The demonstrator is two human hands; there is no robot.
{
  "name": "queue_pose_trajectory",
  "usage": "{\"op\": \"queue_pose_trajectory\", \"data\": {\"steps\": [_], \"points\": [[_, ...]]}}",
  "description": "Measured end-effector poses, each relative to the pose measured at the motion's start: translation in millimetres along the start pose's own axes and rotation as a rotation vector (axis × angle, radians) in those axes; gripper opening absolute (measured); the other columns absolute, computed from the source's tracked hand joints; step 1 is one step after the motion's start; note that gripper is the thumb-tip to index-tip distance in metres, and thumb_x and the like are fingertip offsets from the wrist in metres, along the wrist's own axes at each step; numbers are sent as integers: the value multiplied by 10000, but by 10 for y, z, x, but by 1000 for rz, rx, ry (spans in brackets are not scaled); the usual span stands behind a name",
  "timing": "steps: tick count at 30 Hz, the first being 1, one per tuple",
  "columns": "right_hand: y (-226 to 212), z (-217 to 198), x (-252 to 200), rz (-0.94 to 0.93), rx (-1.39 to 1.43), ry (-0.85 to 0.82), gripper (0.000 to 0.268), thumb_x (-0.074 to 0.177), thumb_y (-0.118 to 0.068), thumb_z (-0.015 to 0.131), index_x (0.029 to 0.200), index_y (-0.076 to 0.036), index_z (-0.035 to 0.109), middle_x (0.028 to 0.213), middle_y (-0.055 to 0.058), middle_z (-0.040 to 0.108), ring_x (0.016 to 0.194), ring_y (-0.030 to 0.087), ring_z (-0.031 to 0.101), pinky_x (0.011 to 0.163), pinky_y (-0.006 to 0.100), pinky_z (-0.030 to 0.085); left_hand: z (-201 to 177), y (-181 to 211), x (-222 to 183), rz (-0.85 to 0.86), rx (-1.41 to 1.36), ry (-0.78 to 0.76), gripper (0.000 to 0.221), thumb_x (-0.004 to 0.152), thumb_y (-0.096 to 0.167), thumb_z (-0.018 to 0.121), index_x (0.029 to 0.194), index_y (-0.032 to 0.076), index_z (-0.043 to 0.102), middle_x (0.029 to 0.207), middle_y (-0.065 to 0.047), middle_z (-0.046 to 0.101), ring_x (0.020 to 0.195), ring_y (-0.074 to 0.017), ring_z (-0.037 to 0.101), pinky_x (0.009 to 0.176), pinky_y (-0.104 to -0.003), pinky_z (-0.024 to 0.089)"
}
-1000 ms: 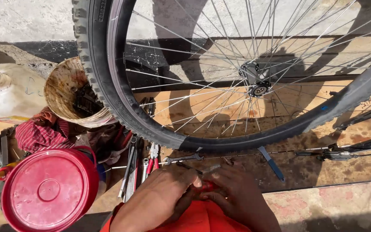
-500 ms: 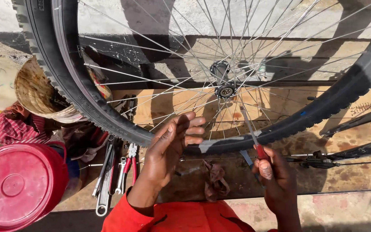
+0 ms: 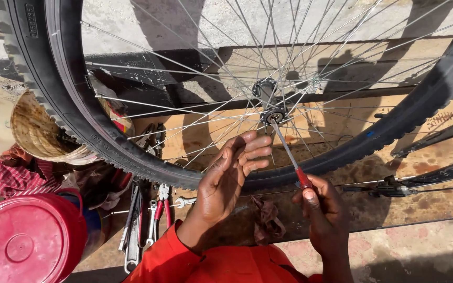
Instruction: Cleaning the hub and spokes of a bicycle wheel using a screwdriver and a cloth.
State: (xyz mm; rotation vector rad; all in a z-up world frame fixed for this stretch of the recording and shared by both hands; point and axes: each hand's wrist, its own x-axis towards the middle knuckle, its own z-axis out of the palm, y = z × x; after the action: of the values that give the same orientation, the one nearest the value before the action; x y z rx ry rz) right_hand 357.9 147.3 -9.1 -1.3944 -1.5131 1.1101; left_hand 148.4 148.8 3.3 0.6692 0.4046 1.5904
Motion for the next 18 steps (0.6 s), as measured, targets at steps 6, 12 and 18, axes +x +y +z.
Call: {"op": "queue_pose_trajectory", "data": {"steps": [6,12,18], "points": [[46,-22,44,15,60,-52,399,970,-252,497,1255,8,598,749,86,667,512,117,472,485,282,392,49,4,20,-8,43,-20,501,1058,405,401,1417,60,454,1465,-214,478,1338,-337,499,1081,-465,423],[172,-57,114,-28,128,-107,404,980,-279,490,1231,24,580,776,99,656,517,131,467,508,292,400,147,48,-14,62,100,61,478,1044,347,443,1366,-1,500,1390,-228,542,1251,-320,560,1033,-409,466],[206,-20,179,3,144,-68,425,950,-323,522,1208,5,603,761,105,651,479,129,454,456,279,351,198,158,-39,107,275,133,530,1000,402,511,1343,-2,508,1318,-194,575,1246,-307,561,1023,-412,468]]}}
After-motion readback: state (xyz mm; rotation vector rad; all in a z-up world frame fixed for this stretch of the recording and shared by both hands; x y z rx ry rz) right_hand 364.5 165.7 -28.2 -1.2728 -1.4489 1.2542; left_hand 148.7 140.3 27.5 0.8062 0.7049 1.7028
